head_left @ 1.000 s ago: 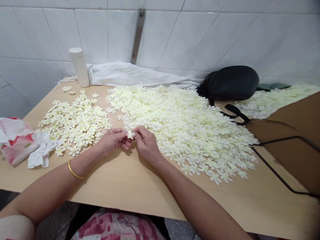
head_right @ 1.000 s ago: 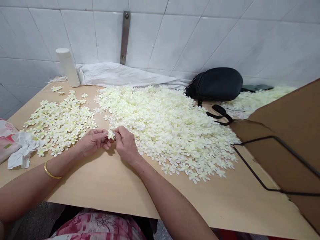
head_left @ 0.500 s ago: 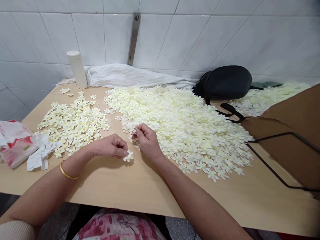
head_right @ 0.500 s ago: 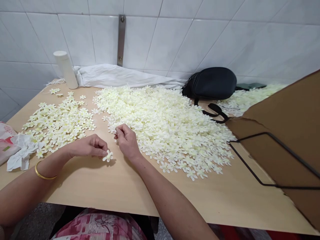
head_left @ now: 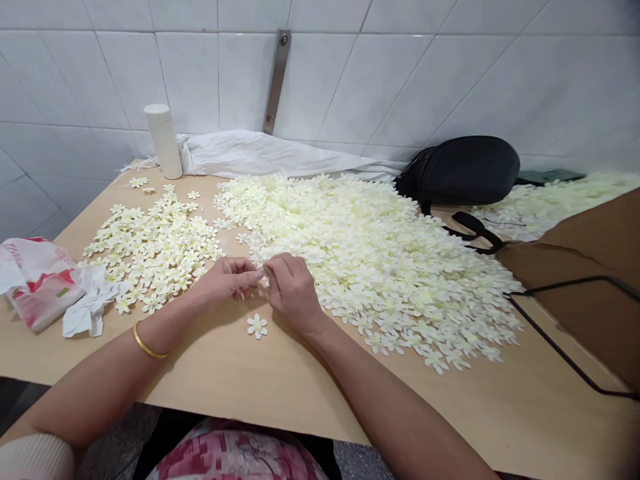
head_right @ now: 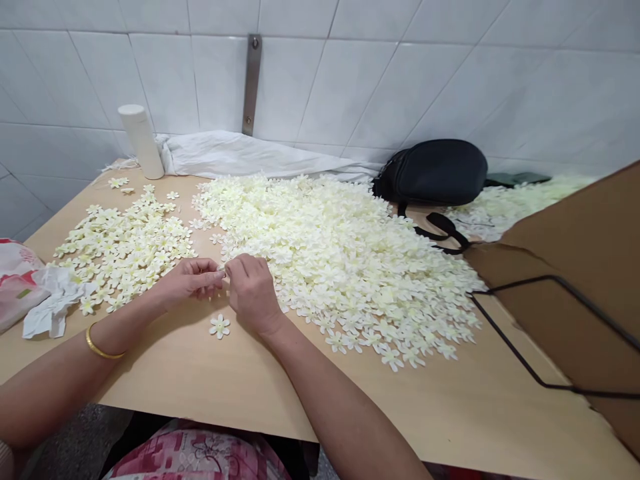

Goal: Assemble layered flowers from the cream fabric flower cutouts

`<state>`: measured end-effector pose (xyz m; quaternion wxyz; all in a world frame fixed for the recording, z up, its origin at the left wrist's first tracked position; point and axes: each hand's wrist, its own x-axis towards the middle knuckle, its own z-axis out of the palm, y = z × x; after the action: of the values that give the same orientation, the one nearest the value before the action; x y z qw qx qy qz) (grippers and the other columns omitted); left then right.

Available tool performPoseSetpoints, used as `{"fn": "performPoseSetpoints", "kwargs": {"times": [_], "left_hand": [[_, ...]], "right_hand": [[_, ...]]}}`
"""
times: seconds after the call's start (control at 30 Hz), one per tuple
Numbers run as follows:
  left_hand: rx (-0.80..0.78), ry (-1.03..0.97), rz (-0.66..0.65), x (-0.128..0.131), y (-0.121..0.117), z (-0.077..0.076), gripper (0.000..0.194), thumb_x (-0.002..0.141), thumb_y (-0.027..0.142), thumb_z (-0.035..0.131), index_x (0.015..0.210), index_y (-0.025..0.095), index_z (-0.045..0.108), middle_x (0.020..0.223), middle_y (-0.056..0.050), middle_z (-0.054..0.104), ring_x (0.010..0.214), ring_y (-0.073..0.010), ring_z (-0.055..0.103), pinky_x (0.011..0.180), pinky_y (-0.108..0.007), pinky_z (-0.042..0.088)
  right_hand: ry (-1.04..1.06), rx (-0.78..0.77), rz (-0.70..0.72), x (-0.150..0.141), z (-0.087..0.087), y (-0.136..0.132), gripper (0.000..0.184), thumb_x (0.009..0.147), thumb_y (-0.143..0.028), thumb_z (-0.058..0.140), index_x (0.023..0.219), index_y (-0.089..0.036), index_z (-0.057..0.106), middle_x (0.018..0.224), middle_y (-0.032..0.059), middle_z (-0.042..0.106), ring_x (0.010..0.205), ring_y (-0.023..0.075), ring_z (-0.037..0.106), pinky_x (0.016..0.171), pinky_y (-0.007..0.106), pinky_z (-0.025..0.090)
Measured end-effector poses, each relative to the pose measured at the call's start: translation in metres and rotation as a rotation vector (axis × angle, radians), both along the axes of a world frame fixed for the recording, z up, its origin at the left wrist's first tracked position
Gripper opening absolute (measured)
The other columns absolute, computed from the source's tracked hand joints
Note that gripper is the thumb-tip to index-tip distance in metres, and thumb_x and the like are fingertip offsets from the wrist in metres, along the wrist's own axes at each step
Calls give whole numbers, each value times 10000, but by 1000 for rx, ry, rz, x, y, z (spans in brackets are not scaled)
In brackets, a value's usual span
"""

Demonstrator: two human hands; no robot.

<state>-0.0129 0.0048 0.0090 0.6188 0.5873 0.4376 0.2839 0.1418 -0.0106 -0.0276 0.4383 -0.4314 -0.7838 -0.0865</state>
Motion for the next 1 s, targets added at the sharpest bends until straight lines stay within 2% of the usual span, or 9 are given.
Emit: {"fn": "performPoseSetpoints", "kwargs": {"times": [0.07, 0.17, 0.3, 0.4, 0.57, 0.73, 0.87, 1.0], "left_hand": [[-38, -61, 31, 0, 1, -3, 254, 694, 348, 662, 605, 130, 564, 509, 14, 521, 462, -53, 445, 475, -199, 319], [-87, -123, 45, 0, 2, -8, 217, 674, 299, 680, 602, 123, 575, 550, -6, 555, 477, -55, 470, 482, -198, 328], [-126, -156, 44, 0, 4, -11, 186, 676, 270, 672, 613, 124, 575, 599, -22, 587, 504, -65, 504, 512, -202, 356], [-106, -142, 46, 0, 4, -10, 185, 701, 261, 641, 605, 125, 559, 580, -17, 573, 499, -64, 494, 516, -203, 353], [11, -74, 82, 2, 1, -6, 198, 733, 265, 581, 593, 142, 513, 551, 5, 530, 476, -65, 448, 504, -217, 331], [251, 135, 130, 4, 0, -7, 209, 763, 223, 493, 566, 161, 465, 502, 38, 435, 485, -75, 386, 512, -227, 302], [370, 238, 113, 4, -2, -9, 220, 788, 239, 460, 581, 165, 461, 525, 40, 418, 526, -88, 383, 548, -233, 308], [408, 280, 96, 3, -2, -9, 239, 804, 268, 441, 585, 171, 446, 529, 40, 412, 532, -94, 380, 559, -236, 315]], "right_hand": [[-60, 46, 14, -1, 0, 0, 166, 828, -79, 396, 748, -188, 492, 717, 57, 568, 695, 179, 490, 655, 309, 369], [-14, 25, 42, -2, 1, -1, 160, 837, -76, 401, 803, -177, 520, 764, 66, 589, 733, 181, 512, 676, 311, 383], [159, -133, 54, -1, 0, -1, 177, 886, -132, 374, 919, -169, 544, 841, 79, 600, 792, 182, 535, 690, 304, 415], [252, -282, 103, -1, 0, -2, 189, 902, -189, 367, 918, -174, 554, 842, 72, 595, 791, 177, 539, 709, 305, 424], [408, -499, 153, -3, 8, -6, 241, 905, -304, 360, 816, -190, 552, 760, 39, 566, 713, 158, 517, 667, 293, 404], [629, -716, 194, -2, 13, -7, 216, 847, -348, 451, 700, -200, 509, 651, -10, 515, 634, 131, 487, 604, 266, 383], [662, -730, 164, -1, 12, -5, 193, 813, -309, 477, 653, -202, 465, 616, -24, 483, 599, 122, 455, 587, 260, 367], [542, -650, 78, -2, 13, -3, 192, 819, -261, 440, 635, -207, 431, 582, -29, 450, 565, 121, 419, 564, 260, 335]]}}
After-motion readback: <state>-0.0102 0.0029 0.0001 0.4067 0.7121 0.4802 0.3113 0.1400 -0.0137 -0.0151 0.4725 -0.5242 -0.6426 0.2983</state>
